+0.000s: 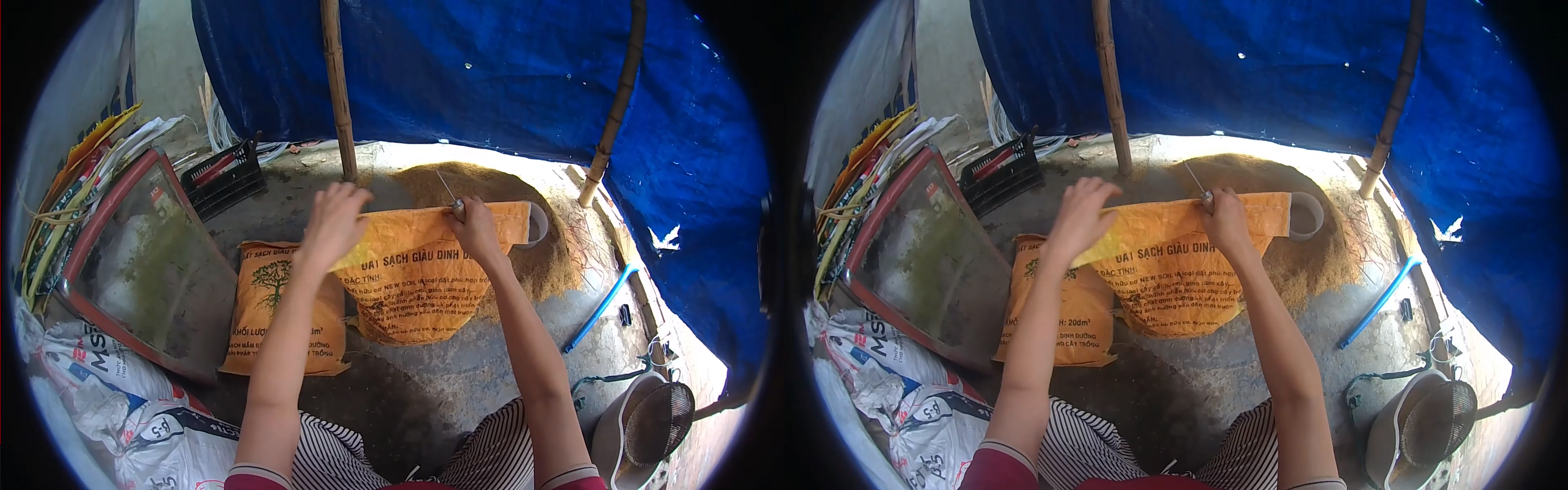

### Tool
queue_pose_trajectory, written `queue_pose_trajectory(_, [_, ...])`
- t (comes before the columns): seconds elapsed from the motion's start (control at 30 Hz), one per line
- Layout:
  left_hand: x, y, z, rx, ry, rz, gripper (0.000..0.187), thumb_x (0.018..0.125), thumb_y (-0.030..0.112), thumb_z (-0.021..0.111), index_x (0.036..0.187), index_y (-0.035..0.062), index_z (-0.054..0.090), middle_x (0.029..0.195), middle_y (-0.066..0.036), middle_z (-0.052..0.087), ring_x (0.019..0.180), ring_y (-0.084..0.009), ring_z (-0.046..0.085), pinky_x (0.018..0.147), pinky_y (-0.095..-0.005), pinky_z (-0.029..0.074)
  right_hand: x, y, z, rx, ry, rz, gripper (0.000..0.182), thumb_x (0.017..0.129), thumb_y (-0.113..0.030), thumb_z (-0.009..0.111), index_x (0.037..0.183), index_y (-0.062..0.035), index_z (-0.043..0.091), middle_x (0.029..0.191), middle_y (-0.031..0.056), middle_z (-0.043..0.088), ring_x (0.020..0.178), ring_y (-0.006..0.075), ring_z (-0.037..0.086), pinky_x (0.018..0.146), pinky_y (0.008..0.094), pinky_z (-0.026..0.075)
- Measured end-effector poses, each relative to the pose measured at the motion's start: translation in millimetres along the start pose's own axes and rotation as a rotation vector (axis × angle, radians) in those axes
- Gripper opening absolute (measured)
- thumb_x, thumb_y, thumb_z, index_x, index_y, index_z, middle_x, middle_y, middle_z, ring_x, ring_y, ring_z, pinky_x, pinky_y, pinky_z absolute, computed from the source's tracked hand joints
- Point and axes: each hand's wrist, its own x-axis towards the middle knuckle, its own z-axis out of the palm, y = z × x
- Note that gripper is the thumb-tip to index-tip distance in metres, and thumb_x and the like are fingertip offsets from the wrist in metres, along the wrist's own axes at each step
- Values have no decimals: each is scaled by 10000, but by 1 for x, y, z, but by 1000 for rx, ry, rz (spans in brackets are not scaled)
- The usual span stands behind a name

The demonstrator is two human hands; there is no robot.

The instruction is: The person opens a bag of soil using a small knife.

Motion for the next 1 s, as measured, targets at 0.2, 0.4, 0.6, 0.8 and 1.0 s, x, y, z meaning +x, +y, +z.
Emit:
queue_pose_trajectory(0.2, [18, 37, 36, -177, 83, 31, 262, 796, 175, 669, 1000, 11, 658, 941, -130, 629, 931, -279, 574, 871, -379, 411, 1, 6, -6, -14, -50, 19, 235, 770, -101, 683, 942, 35, 599, 917, 204, 560, 865, 387, 577, 734, 443, 470])
queue_pose_trajectory(0.4, [18, 11, 38, -296, -51, -118, 141, 825, 144, 618, 910, 40, 662, 872, -95, 645, 891, -249, 604, 830, -389, 392, -11, -5, -21, 571, 147, 153, 236, 855, -141, 650, 1022, 10, 583, 919, 144, 553, 827, 222, 641, 556, 330, 504])
queue_pose_trajectory(0.6, [28, 48, 54, -96, 40, -47, 243, 814, 188, 627, 1022, 62, 631, 1039, -99, 606, 1074, -247, 522, 937, -399, 339, -57, -23, -52, 561, -154, 277, 324, 930, -301, 567, 961, 20, 543, 659, 44, 558, 488, 126, 569, 456, 254, 463])
queue_pose_trajectory(0.8, [42, 69, 79, -173, 23, -17, 323, 789, 200, 667, 1079, 61, 633, 1050, -96, 635, 1048, -263, 544, 973, -403, 336, -89, 6, -25, 334, -182, 161, 350, 927, -308, 553, 1005, 29, 499, 700, 102, 567, 464, 151, 536, 414, 302, 442])
queue_pose_trajectory(1.0, [51, 60, 64, -278, -90, -190, 240, 779, 199, 693, 987, 81, 684, 918, -140, 684, 900, -280, 625, 875, -372, 371, -90, -15, -54, 414, -419, 435, 357, 933, -268, 503, 1145, 16, 457, 755, 167, 601, 694, 234, 637, 595, 368, 501])
